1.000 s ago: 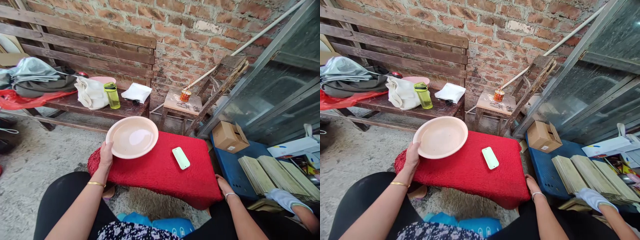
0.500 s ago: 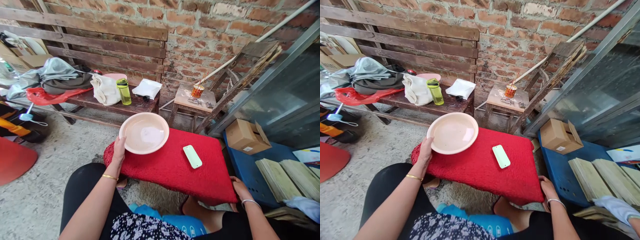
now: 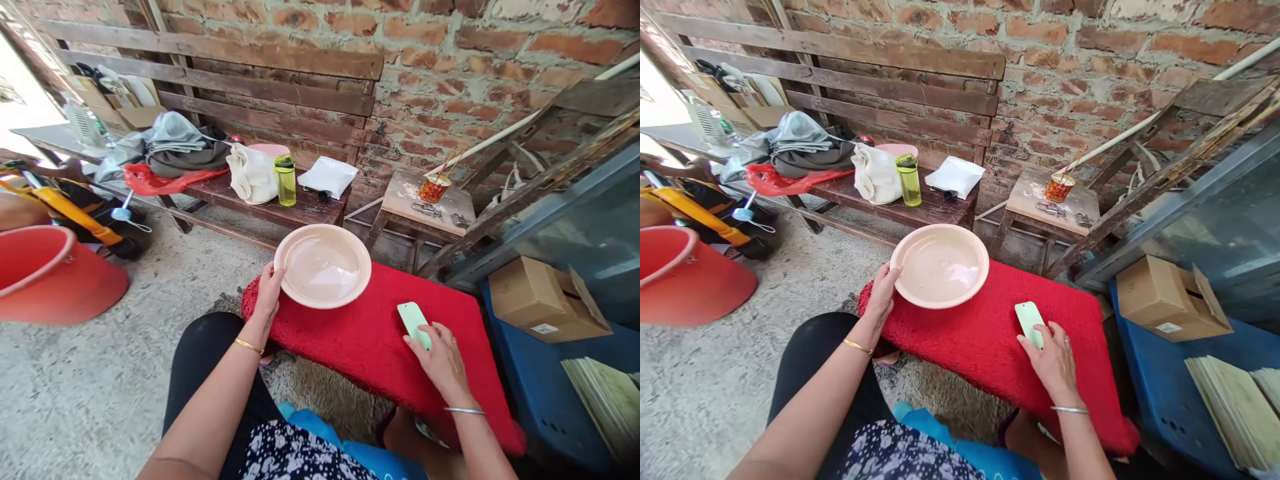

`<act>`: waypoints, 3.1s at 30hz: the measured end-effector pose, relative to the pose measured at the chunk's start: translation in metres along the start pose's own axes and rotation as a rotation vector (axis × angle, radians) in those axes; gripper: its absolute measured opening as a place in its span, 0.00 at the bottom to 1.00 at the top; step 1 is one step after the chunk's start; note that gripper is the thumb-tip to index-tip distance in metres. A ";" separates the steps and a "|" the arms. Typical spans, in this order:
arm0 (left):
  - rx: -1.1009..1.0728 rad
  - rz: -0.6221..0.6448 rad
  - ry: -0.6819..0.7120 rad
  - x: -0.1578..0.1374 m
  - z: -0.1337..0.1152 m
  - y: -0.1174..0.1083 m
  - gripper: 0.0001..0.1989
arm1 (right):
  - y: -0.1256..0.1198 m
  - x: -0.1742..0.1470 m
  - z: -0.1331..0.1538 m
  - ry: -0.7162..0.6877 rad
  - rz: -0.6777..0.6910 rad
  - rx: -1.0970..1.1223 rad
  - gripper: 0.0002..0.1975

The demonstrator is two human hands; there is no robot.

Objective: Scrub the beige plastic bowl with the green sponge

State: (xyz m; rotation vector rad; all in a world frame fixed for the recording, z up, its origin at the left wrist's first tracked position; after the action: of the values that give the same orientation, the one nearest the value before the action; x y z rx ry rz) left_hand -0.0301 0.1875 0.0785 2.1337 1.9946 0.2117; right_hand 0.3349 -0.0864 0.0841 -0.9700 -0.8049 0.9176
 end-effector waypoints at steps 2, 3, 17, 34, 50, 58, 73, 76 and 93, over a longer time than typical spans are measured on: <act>-0.036 0.004 0.003 -0.001 0.001 0.005 0.24 | 0.014 0.005 0.006 -0.001 0.032 -0.049 0.28; -0.045 0.001 0.002 -0.001 0.001 0.006 0.23 | 0.019 0.007 0.009 0.005 0.028 -0.056 0.27; -0.019 -0.032 0.002 -0.001 0.005 0.009 0.21 | -0.004 -0.008 -0.030 0.434 0.107 -0.089 0.29; -0.056 -0.017 -0.018 0.000 0.015 0.002 0.24 | 0.061 0.150 0.078 0.156 0.214 0.056 0.22; -0.044 -0.006 0.001 0.001 0.015 0.003 0.24 | 0.037 0.096 0.060 0.260 0.190 0.079 0.22; -0.045 -0.017 0.000 0.004 0.018 0.001 0.22 | 0.018 0.069 0.026 0.315 0.151 0.033 0.21; -0.051 -0.020 -0.017 0.006 0.021 0.001 0.22 | 0.037 0.011 0.040 0.189 0.138 0.168 0.23; -0.010 -0.029 -0.018 0.008 0.024 -0.001 0.22 | 0.017 0.000 0.007 0.275 0.084 0.143 0.24; -0.047 -0.051 -0.026 0.003 0.013 0.004 0.22 | 0.001 -0.012 -0.042 0.387 0.018 0.080 0.32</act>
State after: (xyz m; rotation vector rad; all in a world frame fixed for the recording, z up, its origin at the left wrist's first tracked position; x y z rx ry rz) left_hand -0.0227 0.1891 0.0672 2.0441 2.0070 0.2196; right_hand 0.3667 -0.1101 0.0671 -1.0442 -0.4294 0.7399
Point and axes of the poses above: each hand's wrist, its own x-axis towards the middle knuckle, its own y-axis out of the palm, z = x × y, the point moved 4 cm from there along x, towards the middle knuckle, and after that the axes turned 10 degrees about z, right-handed, at the moved point
